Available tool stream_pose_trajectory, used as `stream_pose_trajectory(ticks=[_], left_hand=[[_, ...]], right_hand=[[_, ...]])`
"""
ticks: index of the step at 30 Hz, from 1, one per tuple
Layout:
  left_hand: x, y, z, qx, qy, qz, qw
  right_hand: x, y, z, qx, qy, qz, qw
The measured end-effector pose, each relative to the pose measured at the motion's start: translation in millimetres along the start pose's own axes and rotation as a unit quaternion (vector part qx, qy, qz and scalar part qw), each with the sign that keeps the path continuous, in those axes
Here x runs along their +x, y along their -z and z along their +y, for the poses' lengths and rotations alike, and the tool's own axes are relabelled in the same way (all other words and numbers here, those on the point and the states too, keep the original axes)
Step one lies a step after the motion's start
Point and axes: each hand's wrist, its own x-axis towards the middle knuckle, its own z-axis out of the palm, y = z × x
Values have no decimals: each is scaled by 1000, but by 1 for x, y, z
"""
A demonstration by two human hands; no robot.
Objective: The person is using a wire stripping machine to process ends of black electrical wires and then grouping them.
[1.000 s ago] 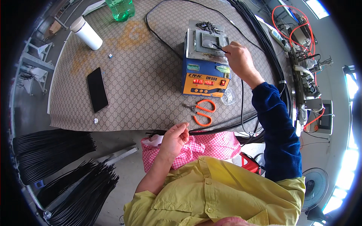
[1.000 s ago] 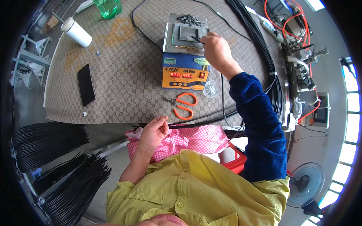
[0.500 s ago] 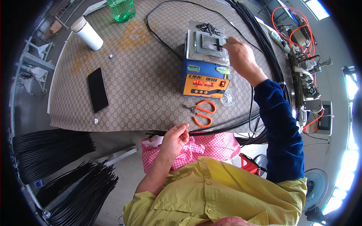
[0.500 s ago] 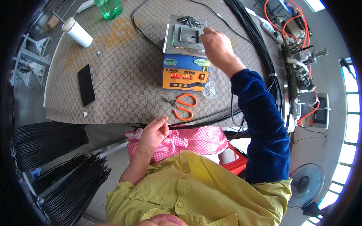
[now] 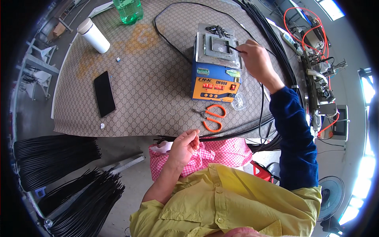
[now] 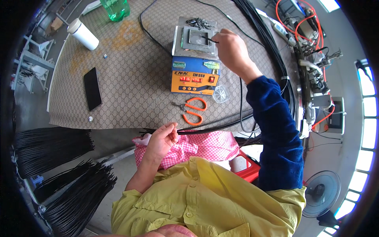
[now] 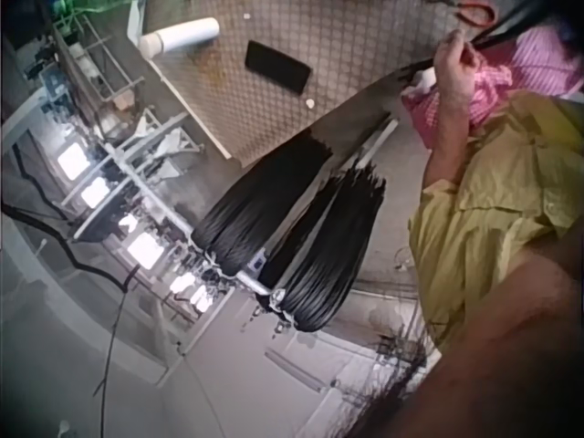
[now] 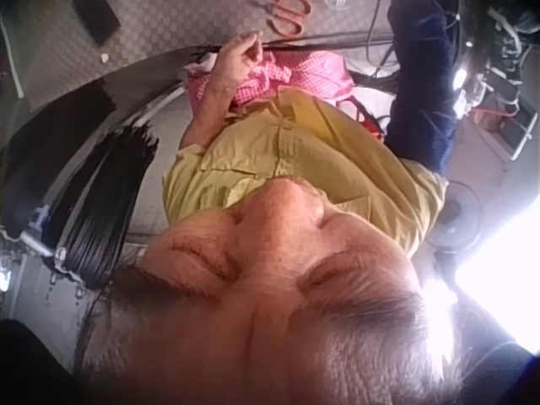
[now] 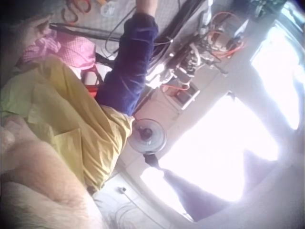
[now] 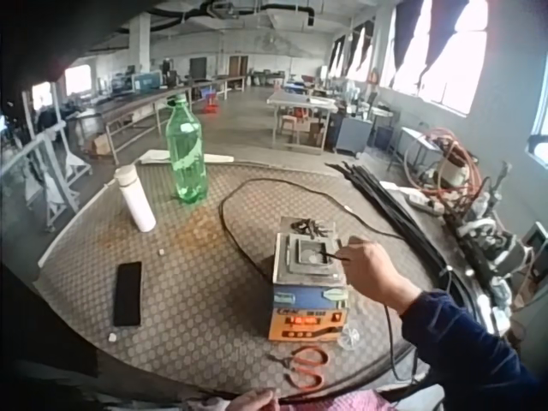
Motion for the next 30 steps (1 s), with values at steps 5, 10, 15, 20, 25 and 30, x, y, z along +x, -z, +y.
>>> stream_pose_trajectory(ticks=[5, 10, 15, 20, 25, 30], left_hand=[[-5, -20, 6, 20, -4, -3, 1000], [-6, -50, 12, 64, -52, -64, 995], [-12, -86, 15, 107, -99, -86, 986], [-17, -105, 9, 116, -125, -102, 980], [-23, -103, 1, 123, -128, -107, 978], [-25, -100, -5, 102, -113, -90, 984]], right_hand=[[-47, 12, -14, 443, -200, -68, 871], [-105, 2, -29, 662, -218, -40, 716], [-144, -2, -47, 717, -222, -51, 658], [-171, -3, -55, 696, -226, -44, 680], [-184, 5, -65, 625, -206, -36, 752], [-192, 8, -76, 585, -191, -31, 787]])
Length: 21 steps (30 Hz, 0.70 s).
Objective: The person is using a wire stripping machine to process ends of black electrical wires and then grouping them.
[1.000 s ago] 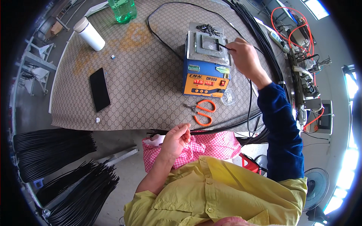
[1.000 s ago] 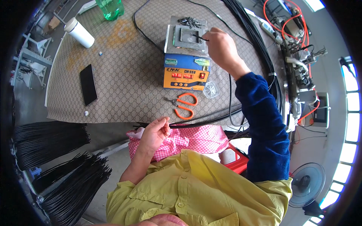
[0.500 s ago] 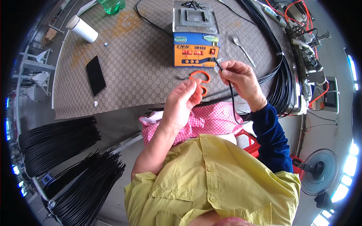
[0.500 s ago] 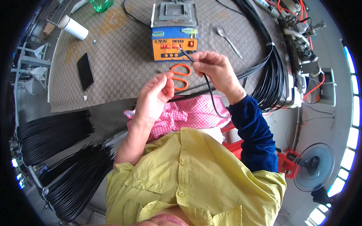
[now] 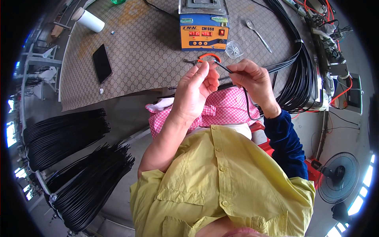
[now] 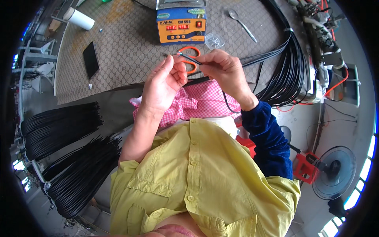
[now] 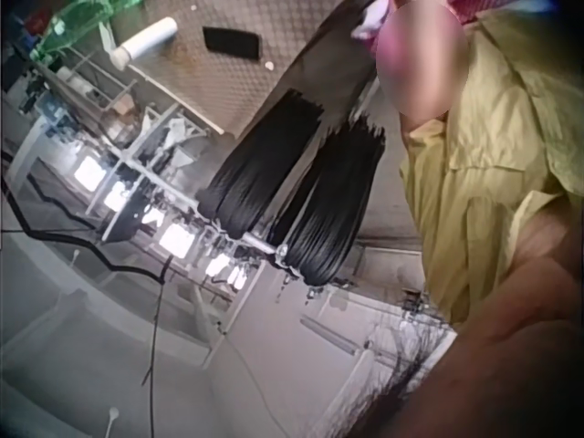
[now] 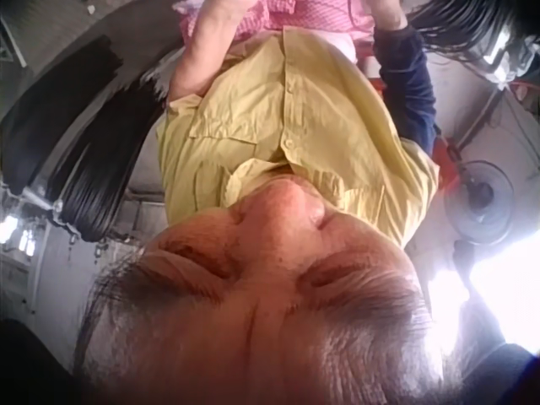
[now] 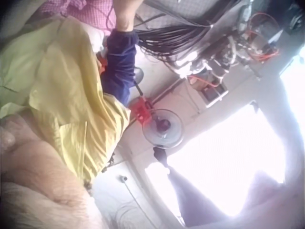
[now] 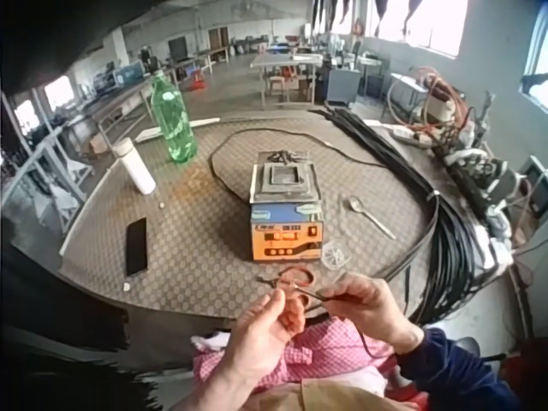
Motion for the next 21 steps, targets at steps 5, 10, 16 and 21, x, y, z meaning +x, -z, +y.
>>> stream_pose_trajectory(ticks=[5, 10, 16, 21], left_hand=[[-2, 3, -1, -21, 21, 7, 1000], [-4, 2, -1, -19, 25, 9, 999], [-5, 1, -1, -11, 39, 22, 999], [-4, 1, -1, -11, 52, 19, 998]], right_hand=[[-4, -5, 0, -61, 47, 2, 997], [-8, -6, -1, -89, 68, 13, 994], [-11, -5, -5, -195, 135, 28, 971], [-14, -4, -7, -196, 139, 14, 970]])
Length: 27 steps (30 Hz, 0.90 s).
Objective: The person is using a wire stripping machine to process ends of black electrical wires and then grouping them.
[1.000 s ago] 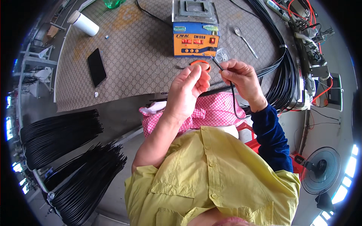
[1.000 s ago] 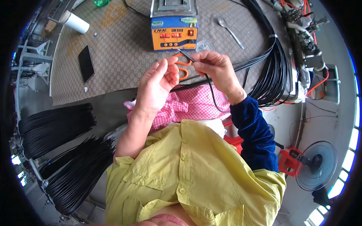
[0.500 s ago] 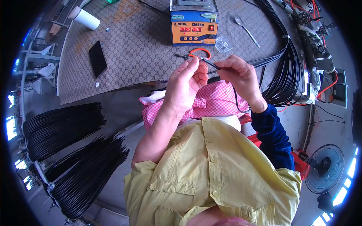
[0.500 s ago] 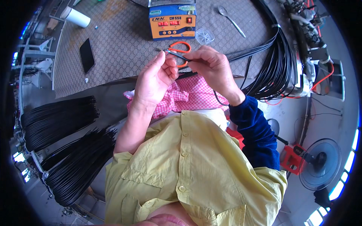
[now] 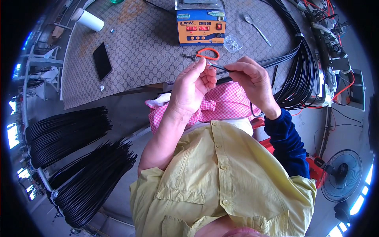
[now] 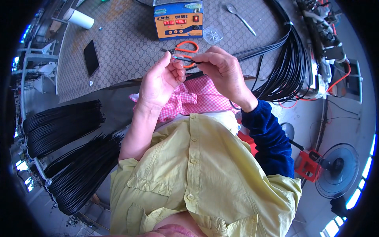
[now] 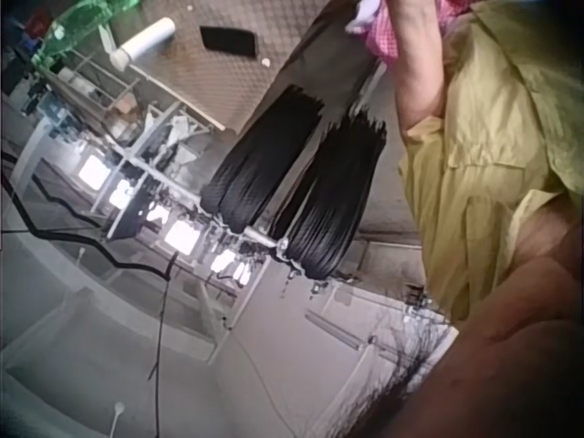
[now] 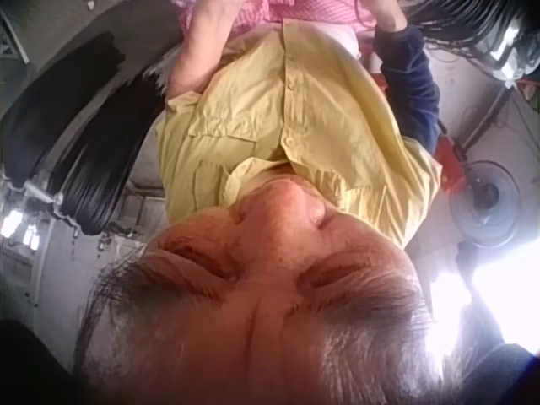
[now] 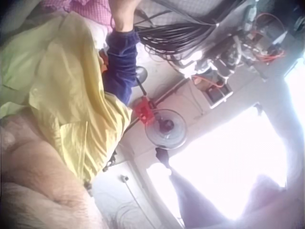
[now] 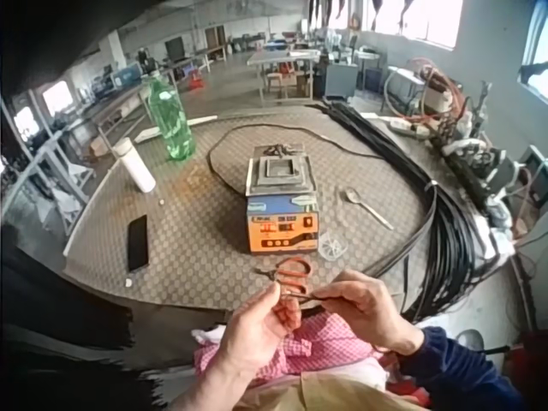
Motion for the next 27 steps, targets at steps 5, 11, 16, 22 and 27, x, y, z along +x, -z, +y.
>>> stream_pose_trajectory(ticks=[5, 11, 16, 22, 27], left_hand=[[0, 1, 0, -4, 25, -13, 1000], [0, -2, -5, -28, 49, -24, 998], [-1, -5, -9, -32, 62, -29, 997], [-4, -10, -14, -36, 65, -67, 995], [-5, -12, -20, -27, 70, -54, 996]], right_hand=[[-5, 4, 6, 174, -132, -58, 974], [-11, 11, 16, 370, -276, -101, 881], [-15, 17, 16, 493, -328, -139, 794], [-26, 22, 22, 561, -329, -148, 745], [-32, 25, 28, 578, -319, -147, 737]])
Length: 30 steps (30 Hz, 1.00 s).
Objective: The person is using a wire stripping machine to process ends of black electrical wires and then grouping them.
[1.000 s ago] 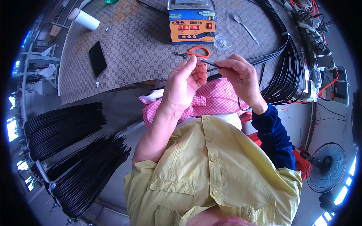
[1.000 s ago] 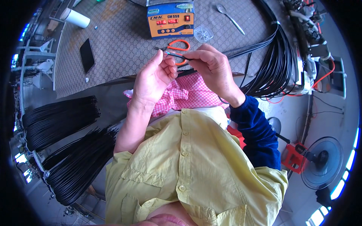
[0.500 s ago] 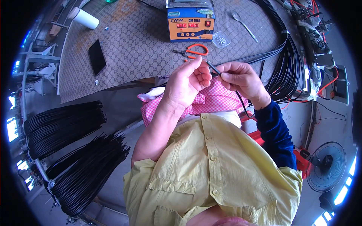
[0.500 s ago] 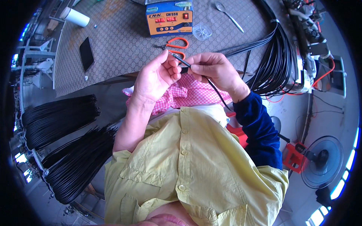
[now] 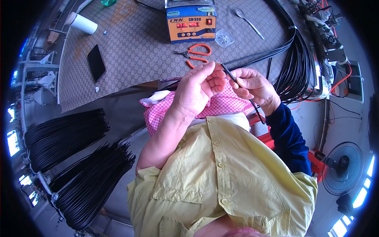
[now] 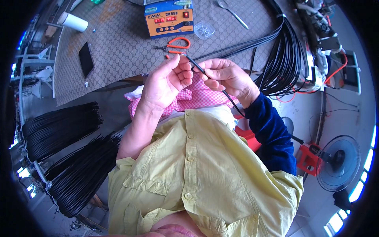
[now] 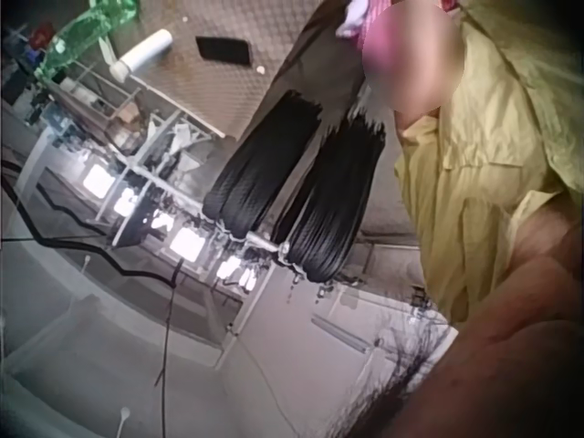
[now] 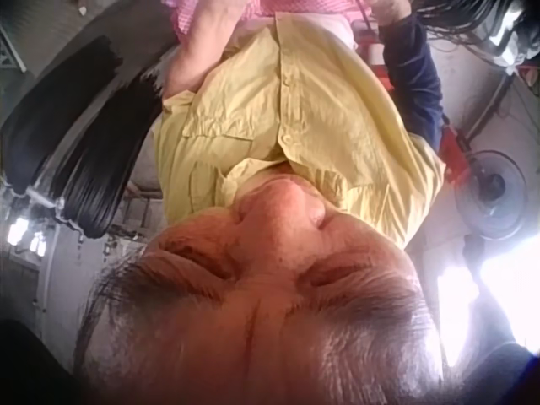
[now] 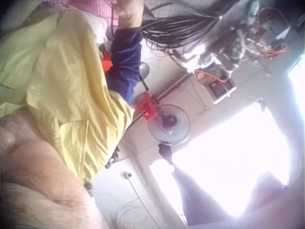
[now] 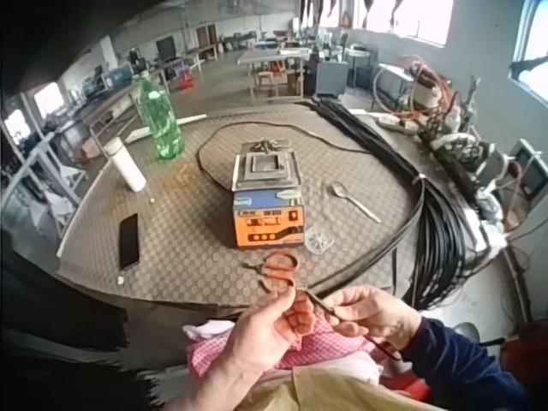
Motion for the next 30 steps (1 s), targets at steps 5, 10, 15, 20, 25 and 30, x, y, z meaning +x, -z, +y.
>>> stream_pose_trajectory(ticks=[5, 10, 15, 20, 25, 30], left_hand=[[2, -1, -5, 19, 4, -2, 1000], [3, -2, -8, 29, 10, 13, 999], [9, -2, -9, 105, -10, 18, 994], [4, -3, -9, 79, -42, 16, 996], [1, 13, -17, 66, -74, 25, 995], [-10, 32, -11, 22, -86, 25, 996]], right_hand=[[-9, 4, 0, 8, 12, 16, 1000], [-17, 6, 2, 1, 5, 39, 999], [-16, 4, 5, -31, -1, 60, 998], [-10, -1, 7, -33, 6, 76, 997], [8, -18, 19, -38, 34, 67, 996], [36, -14, 24, -322, 124, 162, 925]])
